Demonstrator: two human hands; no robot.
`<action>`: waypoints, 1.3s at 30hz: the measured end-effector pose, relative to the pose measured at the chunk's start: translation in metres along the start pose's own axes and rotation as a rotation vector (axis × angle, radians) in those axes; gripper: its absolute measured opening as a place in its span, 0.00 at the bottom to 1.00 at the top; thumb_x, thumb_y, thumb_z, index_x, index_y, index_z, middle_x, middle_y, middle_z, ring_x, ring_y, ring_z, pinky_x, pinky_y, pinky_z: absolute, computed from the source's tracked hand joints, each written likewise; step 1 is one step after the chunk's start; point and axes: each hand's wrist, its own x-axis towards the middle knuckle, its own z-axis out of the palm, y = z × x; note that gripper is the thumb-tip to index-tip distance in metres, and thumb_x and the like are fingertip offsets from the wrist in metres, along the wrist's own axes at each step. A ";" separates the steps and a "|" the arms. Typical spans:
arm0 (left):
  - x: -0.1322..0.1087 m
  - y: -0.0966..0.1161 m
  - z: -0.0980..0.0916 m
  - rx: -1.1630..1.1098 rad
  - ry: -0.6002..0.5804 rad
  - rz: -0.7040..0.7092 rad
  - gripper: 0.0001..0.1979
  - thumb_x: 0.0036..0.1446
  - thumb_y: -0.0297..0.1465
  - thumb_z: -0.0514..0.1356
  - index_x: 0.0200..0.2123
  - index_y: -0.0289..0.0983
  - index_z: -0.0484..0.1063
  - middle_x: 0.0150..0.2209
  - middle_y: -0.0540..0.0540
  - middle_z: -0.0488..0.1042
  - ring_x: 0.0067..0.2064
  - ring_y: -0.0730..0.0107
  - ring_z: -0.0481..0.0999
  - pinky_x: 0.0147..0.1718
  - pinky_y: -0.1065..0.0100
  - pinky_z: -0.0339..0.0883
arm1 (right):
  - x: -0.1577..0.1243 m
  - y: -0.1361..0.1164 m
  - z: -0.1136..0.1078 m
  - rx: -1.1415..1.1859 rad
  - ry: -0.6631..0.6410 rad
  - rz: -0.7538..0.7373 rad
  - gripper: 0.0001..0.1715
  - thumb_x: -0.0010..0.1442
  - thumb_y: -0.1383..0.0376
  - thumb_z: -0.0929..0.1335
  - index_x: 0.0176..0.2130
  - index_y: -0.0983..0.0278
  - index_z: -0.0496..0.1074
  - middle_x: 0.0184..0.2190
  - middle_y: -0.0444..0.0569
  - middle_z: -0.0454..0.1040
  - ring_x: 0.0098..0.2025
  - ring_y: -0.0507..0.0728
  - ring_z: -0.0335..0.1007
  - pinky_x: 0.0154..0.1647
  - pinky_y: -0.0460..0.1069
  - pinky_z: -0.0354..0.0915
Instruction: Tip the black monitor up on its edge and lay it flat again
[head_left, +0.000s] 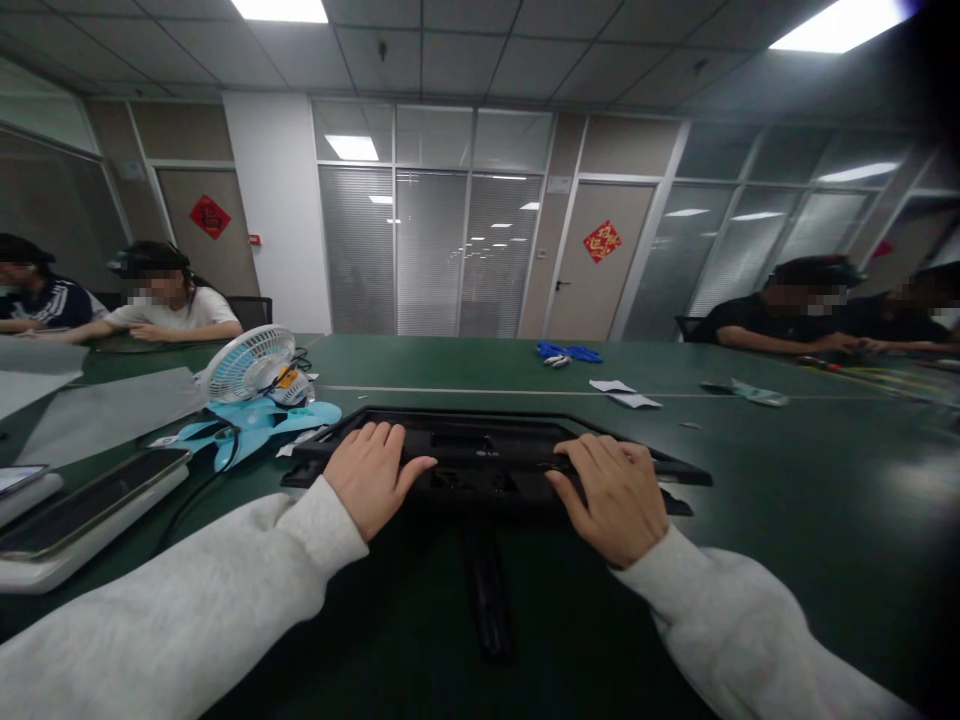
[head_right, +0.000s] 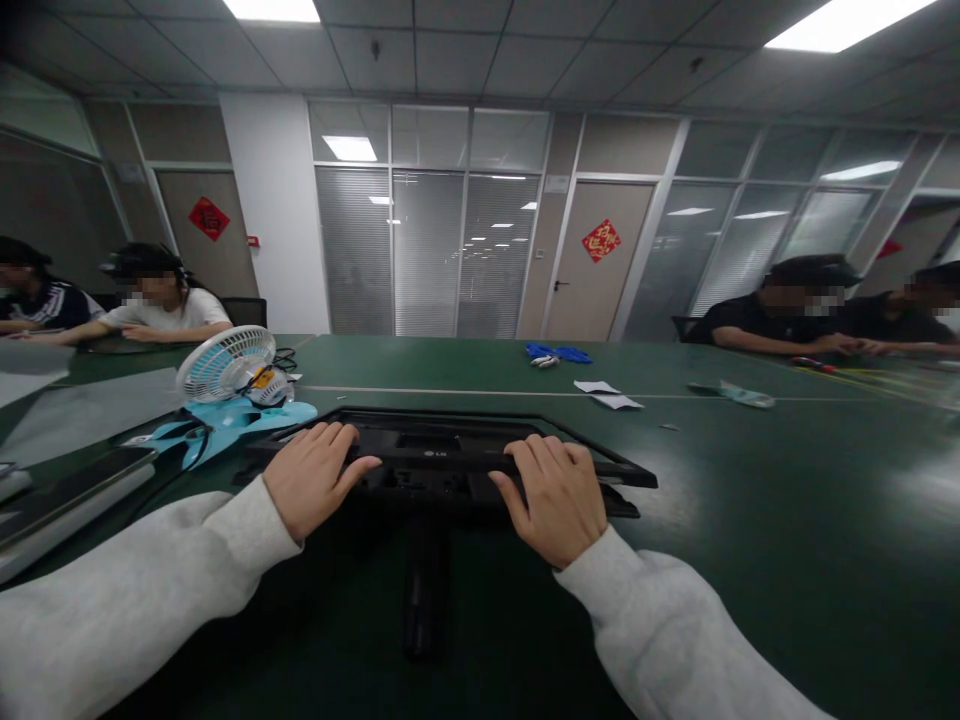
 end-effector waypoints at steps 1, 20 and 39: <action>0.001 -0.002 -0.001 -0.002 -0.002 -0.004 0.26 0.70 0.49 0.44 0.40 0.33 0.69 0.36 0.41 0.71 0.39 0.53 0.72 0.39 0.56 0.68 | 0.000 0.001 0.000 -0.005 0.001 0.006 0.15 0.67 0.57 0.61 0.41 0.65 0.69 0.36 0.52 0.72 0.39 0.59 0.63 0.43 0.55 0.50; 0.002 -0.010 -0.004 -0.003 -0.066 0.003 0.23 0.70 0.47 0.45 0.39 0.34 0.66 0.37 0.42 0.67 0.38 0.56 0.70 0.37 0.58 0.67 | 0.000 0.000 -0.001 -0.022 0.003 -0.009 0.16 0.68 0.57 0.60 0.40 0.65 0.70 0.34 0.51 0.72 0.38 0.59 0.63 0.43 0.55 0.50; 0.008 -0.016 -0.029 0.052 -0.359 0.151 0.22 0.67 0.25 0.54 0.63 0.43 0.63 0.46 0.44 0.76 0.42 0.53 0.80 0.36 0.58 0.73 | -0.001 0.003 0.004 0.006 0.049 -0.135 0.11 0.67 0.63 0.62 0.43 0.64 0.72 0.32 0.48 0.74 0.35 0.56 0.65 0.49 0.57 0.52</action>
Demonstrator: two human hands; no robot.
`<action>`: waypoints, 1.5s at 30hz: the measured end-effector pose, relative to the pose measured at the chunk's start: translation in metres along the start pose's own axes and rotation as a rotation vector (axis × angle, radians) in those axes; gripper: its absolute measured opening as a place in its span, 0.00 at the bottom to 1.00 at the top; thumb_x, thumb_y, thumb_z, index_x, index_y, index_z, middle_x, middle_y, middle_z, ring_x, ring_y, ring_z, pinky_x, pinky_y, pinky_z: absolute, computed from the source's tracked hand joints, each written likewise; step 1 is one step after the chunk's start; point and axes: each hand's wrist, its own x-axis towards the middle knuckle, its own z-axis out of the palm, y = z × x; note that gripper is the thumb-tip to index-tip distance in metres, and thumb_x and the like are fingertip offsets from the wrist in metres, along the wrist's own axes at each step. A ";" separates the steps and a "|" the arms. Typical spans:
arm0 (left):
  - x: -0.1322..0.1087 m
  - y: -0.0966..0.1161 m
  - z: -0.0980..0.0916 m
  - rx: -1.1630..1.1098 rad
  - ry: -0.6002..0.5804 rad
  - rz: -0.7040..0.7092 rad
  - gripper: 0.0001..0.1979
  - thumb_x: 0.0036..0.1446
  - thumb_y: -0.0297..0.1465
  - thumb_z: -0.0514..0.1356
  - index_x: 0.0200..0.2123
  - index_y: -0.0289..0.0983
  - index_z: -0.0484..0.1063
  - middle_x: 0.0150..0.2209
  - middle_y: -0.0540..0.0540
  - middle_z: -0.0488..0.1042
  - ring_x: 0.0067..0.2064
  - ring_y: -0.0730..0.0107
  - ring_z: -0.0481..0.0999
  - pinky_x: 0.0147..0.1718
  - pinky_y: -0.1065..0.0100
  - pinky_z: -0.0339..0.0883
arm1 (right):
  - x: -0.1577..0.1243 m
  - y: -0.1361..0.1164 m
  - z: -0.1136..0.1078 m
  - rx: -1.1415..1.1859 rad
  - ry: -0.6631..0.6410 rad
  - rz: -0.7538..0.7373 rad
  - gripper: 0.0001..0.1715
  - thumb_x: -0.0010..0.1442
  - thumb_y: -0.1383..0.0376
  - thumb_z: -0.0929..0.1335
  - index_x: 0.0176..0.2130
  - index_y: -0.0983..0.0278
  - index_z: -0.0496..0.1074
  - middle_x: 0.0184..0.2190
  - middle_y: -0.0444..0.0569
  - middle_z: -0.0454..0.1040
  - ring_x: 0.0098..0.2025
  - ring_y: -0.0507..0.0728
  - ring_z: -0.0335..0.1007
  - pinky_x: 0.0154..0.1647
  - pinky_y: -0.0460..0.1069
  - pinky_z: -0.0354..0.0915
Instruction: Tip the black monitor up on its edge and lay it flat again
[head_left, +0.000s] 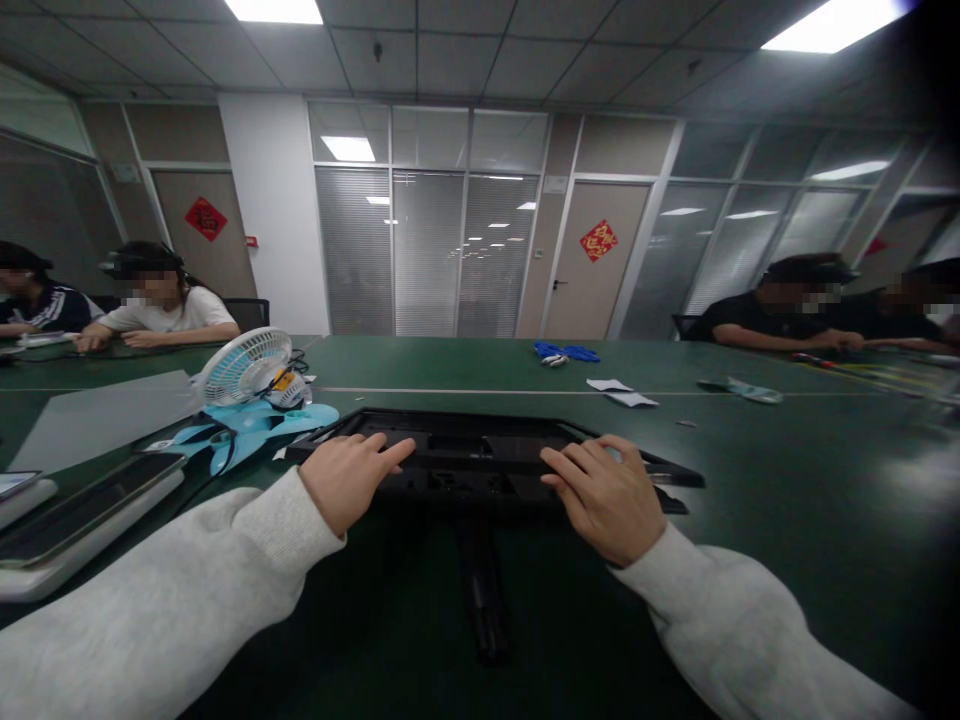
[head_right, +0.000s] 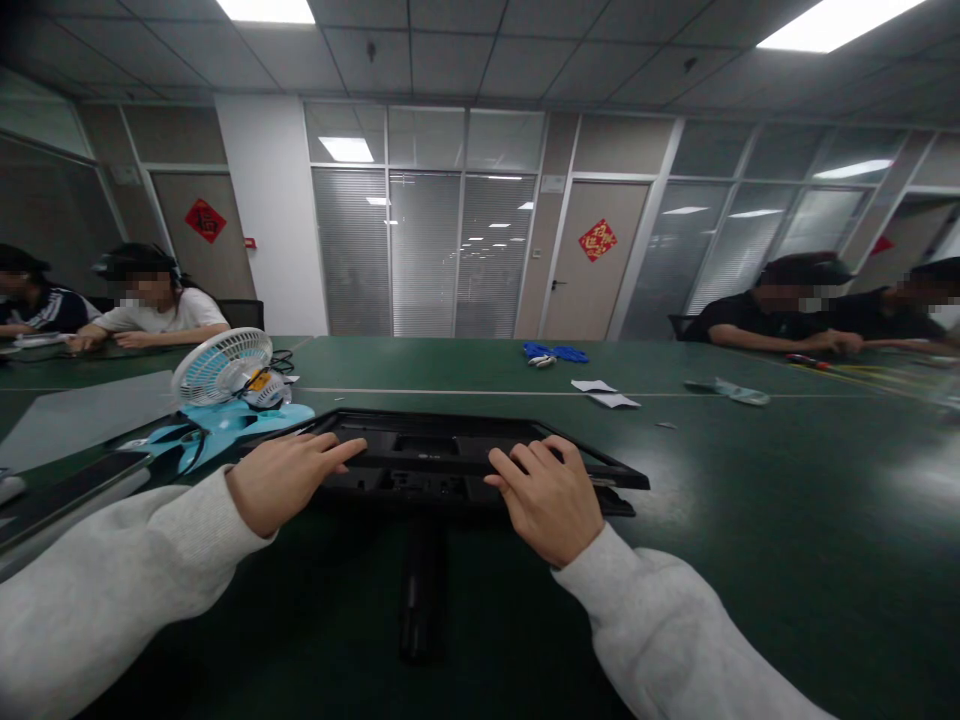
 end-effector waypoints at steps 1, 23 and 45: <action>-0.001 0.000 -0.002 0.001 -0.013 0.000 0.23 0.66 0.24 0.53 0.63 0.43 0.63 0.46 0.44 0.76 0.42 0.53 0.80 0.36 0.58 0.73 | 0.000 -0.001 0.000 0.006 -0.001 -0.003 0.11 0.67 0.63 0.62 0.43 0.64 0.72 0.32 0.48 0.74 0.35 0.56 0.65 0.49 0.57 0.52; -0.001 0.004 -0.010 0.023 -0.114 -0.018 0.25 0.64 0.22 0.54 0.63 0.43 0.62 0.45 0.43 0.77 0.40 0.51 0.81 0.33 0.57 0.74 | 0.003 -0.004 -0.001 0.087 -0.005 -0.004 0.14 0.67 0.62 0.62 0.45 0.66 0.74 0.33 0.50 0.74 0.37 0.57 0.64 0.51 0.57 0.54; -0.004 0.004 -0.010 0.011 -0.148 0.001 0.20 0.68 0.28 0.53 0.62 0.42 0.64 0.42 0.42 0.77 0.39 0.49 0.81 0.32 0.57 0.74 | 0.002 -0.003 -0.006 0.222 -0.102 -0.002 0.15 0.66 0.60 0.62 0.44 0.65 0.73 0.35 0.50 0.75 0.38 0.57 0.66 0.52 0.57 0.54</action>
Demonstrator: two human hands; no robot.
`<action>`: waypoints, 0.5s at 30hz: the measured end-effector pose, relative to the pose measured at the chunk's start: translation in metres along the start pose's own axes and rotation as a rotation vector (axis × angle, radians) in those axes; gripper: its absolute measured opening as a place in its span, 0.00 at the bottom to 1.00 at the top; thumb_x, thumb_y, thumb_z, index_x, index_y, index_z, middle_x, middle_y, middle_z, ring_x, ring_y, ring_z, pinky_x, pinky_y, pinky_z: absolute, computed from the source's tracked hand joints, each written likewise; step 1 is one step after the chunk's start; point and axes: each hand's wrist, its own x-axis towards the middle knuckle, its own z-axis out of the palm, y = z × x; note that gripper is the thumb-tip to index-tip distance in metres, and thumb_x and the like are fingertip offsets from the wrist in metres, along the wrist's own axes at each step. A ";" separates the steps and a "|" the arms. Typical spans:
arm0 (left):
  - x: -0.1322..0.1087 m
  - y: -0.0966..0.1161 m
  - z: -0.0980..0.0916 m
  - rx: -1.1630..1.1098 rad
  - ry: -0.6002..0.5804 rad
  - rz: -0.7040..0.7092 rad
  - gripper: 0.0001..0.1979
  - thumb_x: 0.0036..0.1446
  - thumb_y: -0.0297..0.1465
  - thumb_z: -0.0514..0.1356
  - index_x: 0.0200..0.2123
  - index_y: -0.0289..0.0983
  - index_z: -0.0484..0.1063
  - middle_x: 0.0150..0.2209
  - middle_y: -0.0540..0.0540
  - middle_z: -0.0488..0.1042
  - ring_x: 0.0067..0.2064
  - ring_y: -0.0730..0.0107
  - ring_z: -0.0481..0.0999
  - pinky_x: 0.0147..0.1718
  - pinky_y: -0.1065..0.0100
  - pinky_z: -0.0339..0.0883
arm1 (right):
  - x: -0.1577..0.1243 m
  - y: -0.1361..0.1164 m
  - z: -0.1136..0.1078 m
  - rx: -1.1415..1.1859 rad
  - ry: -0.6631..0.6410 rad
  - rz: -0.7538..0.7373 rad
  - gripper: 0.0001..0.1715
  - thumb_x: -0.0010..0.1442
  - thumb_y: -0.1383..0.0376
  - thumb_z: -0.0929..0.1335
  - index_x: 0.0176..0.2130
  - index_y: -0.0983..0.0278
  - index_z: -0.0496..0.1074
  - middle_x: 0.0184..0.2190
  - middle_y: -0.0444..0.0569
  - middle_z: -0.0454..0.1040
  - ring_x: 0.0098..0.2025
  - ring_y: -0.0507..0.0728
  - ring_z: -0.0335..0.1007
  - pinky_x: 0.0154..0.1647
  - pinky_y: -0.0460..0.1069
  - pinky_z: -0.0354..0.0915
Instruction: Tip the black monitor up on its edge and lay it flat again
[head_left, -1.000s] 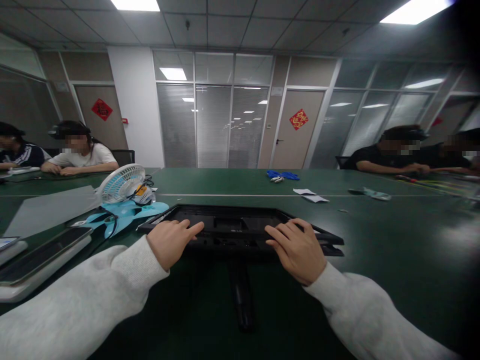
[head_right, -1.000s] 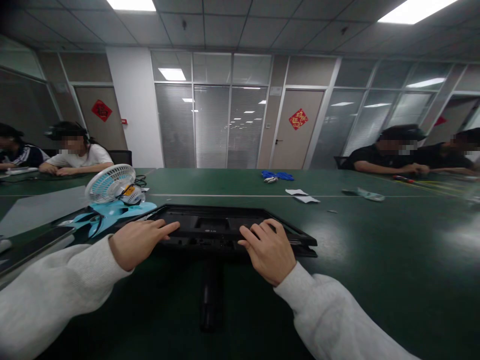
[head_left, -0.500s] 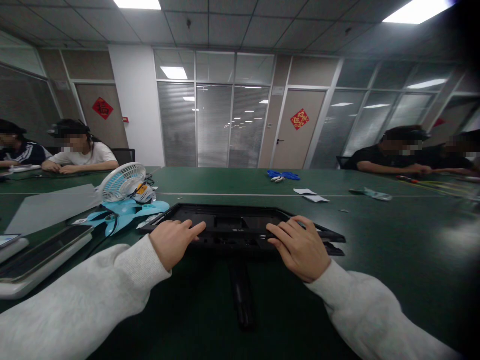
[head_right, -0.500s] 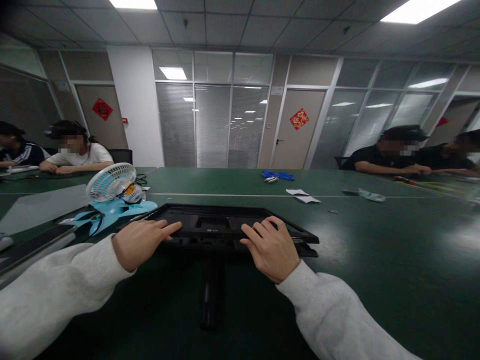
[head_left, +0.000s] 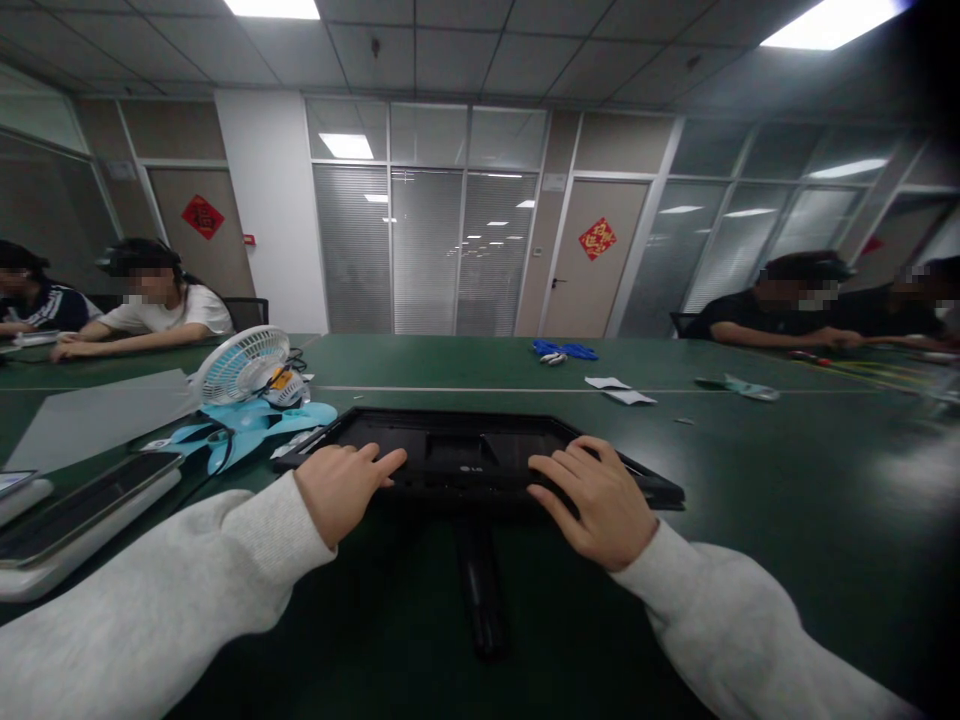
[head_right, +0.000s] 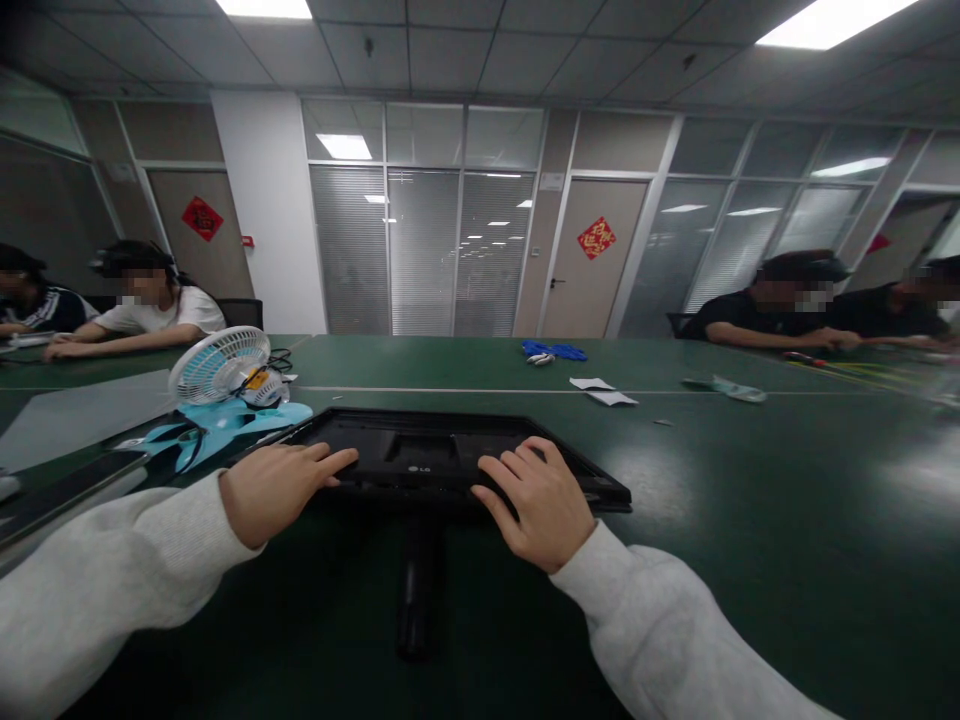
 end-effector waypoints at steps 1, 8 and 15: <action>0.000 0.000 0.000 -0.005 -0.002 0.003 0.20 0.68 0.28 0.53 0.62 0.42 0.63 0.43 0.42 0.76 0.39 0.50 0.81 0.32 0.57 0.73 | 0.000 -0.001 -0.001 0.005 0.005 -0.001 0.15 0.66 0.60 0.62 0.44 0.65 0.73 0.35 0.50 0.74 0.38 0.57 0.66 0.52 0.57 0.54; 0.001 -0.004 0.003 -0.024 -0.011 0.004 0.20 0.68 0.30 0.52 0.62 0.44 0.63 0.42 0.42 0.76 0.38 0.52 0.81 0.32 0.59 0.72 | 0.000 -0.001 -0.001 -0.026 0.030 -0.022 0.15 0.65 0.59 0.64 0.43 0.66 0.73 0.34 0.51 0.74 0.37 0.57 0.65 0.51 0.56 0.55; 0.003 -0.010 0.005 -0.044 0.018 0.019 0.20 0.67 0.31 0.54 0.62 0.44 0.63 0.43 0.42 0.75 0.38 0.54 0.80 0.32 0.60 0.71 | -0.001 0.000 0.002 -0.067 0.025 0.042 0.16 0.66 0.58 0.63 0.44 0.65 0.74 0.36 0.51 0.73 0.39 0.57 0.65 0.50 0.56 0.54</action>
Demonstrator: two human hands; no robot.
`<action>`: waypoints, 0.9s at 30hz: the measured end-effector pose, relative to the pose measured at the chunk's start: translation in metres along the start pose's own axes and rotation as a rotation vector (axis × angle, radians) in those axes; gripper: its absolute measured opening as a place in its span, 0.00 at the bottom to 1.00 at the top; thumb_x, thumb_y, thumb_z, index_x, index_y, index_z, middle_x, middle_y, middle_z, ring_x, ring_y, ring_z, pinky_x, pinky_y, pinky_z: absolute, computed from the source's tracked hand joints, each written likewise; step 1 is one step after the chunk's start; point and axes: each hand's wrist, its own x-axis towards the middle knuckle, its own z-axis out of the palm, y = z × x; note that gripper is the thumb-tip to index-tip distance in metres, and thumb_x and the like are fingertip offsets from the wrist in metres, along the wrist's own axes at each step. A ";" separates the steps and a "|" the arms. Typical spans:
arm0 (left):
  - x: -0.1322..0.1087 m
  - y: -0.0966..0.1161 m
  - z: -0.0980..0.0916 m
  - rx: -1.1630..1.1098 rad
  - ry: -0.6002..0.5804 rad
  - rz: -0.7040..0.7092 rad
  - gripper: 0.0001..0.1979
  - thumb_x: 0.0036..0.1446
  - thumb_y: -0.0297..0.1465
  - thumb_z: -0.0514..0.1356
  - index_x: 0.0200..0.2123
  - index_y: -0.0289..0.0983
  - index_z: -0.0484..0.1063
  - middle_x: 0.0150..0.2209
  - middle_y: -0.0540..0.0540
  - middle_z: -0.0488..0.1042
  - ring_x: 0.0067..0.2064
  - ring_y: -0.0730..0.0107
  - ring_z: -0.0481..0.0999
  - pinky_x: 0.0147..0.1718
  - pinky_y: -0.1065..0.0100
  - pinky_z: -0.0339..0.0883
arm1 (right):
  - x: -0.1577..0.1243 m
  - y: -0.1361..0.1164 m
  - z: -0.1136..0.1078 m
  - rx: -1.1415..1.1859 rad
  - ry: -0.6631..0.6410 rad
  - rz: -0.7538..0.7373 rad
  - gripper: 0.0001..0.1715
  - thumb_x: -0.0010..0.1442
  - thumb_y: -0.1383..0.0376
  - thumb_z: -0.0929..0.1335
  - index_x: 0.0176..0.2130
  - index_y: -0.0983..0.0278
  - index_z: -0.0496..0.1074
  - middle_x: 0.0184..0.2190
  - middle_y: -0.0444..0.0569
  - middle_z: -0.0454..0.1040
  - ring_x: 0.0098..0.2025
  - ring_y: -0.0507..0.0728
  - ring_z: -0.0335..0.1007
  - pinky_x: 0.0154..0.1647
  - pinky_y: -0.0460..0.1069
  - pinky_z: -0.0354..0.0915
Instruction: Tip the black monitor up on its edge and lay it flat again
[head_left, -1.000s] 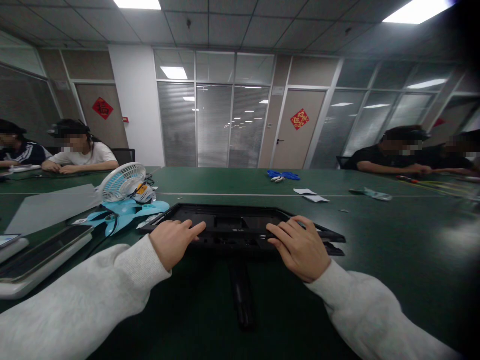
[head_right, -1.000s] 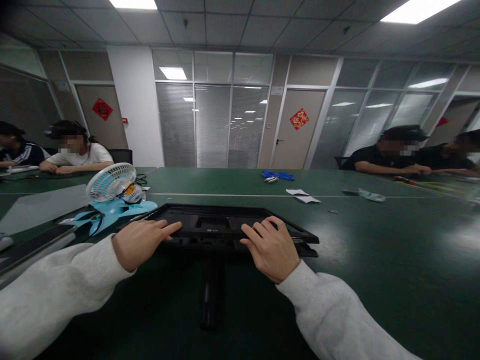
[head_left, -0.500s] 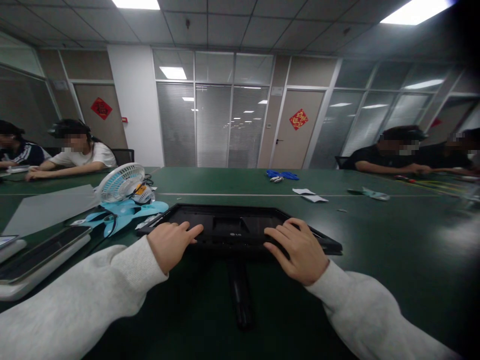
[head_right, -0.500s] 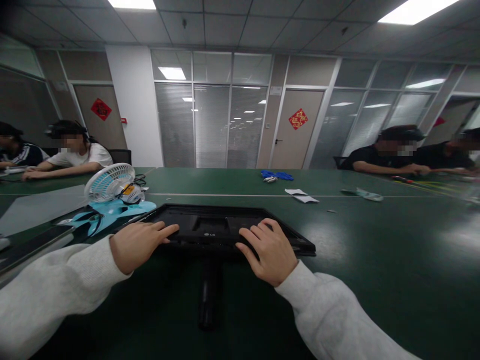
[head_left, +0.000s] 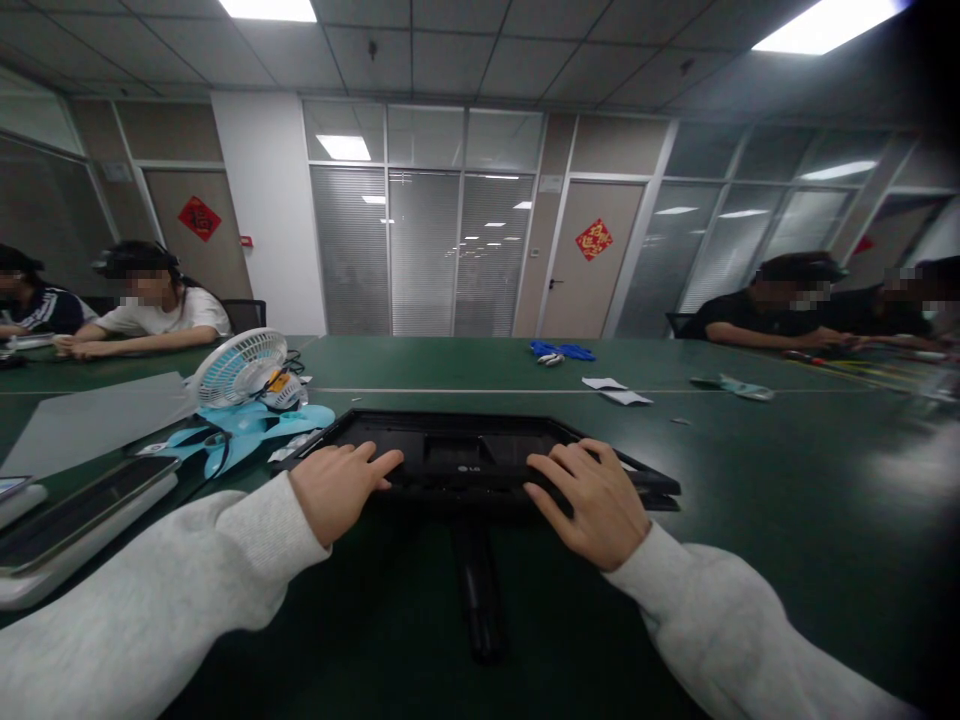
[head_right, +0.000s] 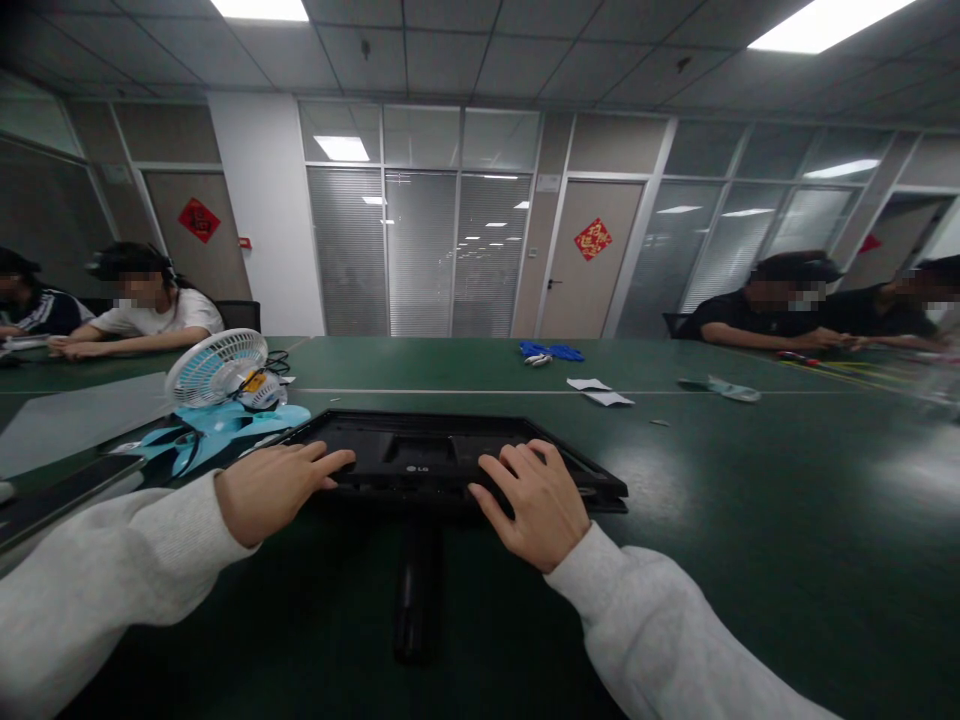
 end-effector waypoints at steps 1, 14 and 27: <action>0.000 -0.001 -0.001 -0.001 0.001 0.000 0.21 0.67 0.30 0.54 0.62 0.44 0.63 0.43 0.42 0.75 0.39 0.53 0.80 0.33 0.59 0.71 | 0.001 0.000 0.000 -0.004 -0.008 0.010 0.16 0.66 0.58 0.62 0.44 0.64 0.74 0.36 0.51 0.72 0.39 0.57 0.65 0.50 0.56 0.54; 0.000 0.005 -0.007 0.079 0.063 -0.021 0.24 0.66 0.22 0.50 0.63 0.42 0.61 0.47 0.41 0.74 0.43 0.54 0.78 0.38 0.60 0.72 | 0.003 0.003 0.001 -0.079 0.027 0.038 0.15 0.68 0.60 0.62 0.45 0.65 0.73 0.36 0.50 0.73 0.39 0.58 0.64 0.48 0.56 0.53; -0.003 0.005 -0.008 0.030 0.021 -0.022 0.29 0.61 0.19 0.51 0.63 0.43 0.62 0.46 0.42 0.75 0.41 0.52 0.79 0.33 0.58 0.74 | -0.003 0.000 0.004 -0.040 0.009 0.030 0.15 0.68 0.61 0.62 0.46 0.65 0.73 0.36 0.50 0.75 0.39 0.57 0.65 0.49 0.56 0.53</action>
